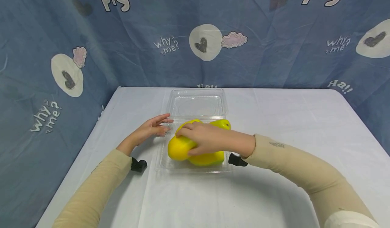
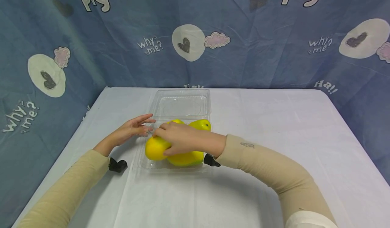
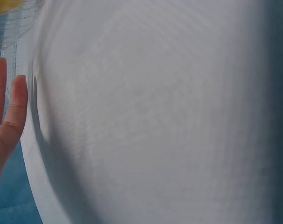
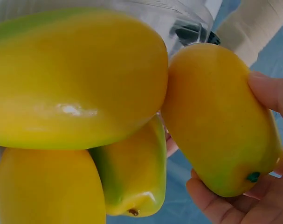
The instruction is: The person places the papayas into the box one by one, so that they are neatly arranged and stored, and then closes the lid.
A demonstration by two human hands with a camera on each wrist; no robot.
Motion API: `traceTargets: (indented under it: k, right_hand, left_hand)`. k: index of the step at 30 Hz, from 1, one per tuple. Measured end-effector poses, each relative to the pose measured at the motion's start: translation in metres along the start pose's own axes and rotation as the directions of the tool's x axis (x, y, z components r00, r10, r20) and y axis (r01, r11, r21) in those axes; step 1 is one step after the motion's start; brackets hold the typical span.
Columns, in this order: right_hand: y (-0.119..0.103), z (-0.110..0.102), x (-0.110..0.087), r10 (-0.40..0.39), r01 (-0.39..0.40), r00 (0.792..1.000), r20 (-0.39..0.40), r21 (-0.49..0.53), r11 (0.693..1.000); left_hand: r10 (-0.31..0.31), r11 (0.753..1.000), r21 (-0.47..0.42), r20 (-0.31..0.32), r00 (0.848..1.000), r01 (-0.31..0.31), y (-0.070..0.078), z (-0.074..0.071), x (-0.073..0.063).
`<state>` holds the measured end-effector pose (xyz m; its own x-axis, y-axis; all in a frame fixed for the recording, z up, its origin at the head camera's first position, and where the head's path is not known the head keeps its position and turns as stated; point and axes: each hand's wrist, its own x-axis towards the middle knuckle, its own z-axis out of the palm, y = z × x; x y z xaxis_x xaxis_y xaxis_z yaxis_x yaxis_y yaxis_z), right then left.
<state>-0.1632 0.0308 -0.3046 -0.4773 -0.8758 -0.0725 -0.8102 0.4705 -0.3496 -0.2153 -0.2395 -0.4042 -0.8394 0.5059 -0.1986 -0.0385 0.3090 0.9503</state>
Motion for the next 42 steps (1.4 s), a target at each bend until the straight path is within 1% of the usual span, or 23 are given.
traceTargets:
  k: [3,9,15,26,31,37,42]
  right_hand:
    - [-0.001,0.002,0.004,0.007,-0.007,1.000,0.015,-0.018,1.000]
    - [-0.004,0.007,0.013,0.032,-0.030,0.997,0.074,-0.029,0.999]
    - [-0.005,0.015,0.019,0.005,-0.001,0.995,0.098,-0.044,0.999]
    - [-0.009,0.022,0.018,-0.017,0.027,0.985,0.170,-0.057,0.998]
    - [-0.008,0.022,0.017,-0.030,0.043,0.979,0.200,-0.060,0.997]
    - [-0.008,0.021,0.016,-0.029,0.034,0.976,0.216,-0.019,0.999]
    - [-0.007,0.021,0.016,-0.008,-0.002,0.977,0.212,0.044,0.999]
  left_hand:
    - [-0.002,1.000,-0.004,0.003,1.000,0.002,0.000,0.000,0.000]
    - [-0.007,1.000,-0.005,0.001,1.000,0.007,0.000,0.000,0.000]
    - [0.002,1.000,-0.011,0.002,1.000,-0.002,-0.001,0.001,0.000]
    - [0.010,1.000,-0.015,0.009,1.000,-0.010,0.002,0.002,0.002]
    - [-0.008,1.000,-0.009,-0.001,1.000,0.008,0.001,0.001,0.001]
    - [-0.018,1.000,-0.003,-0.008,1.000,0.018,-0.001,0.001,0.002]
    - [-0.011,1.000,0.001,-0.006,1.000,0.011,-0.002,0.001,0.002]
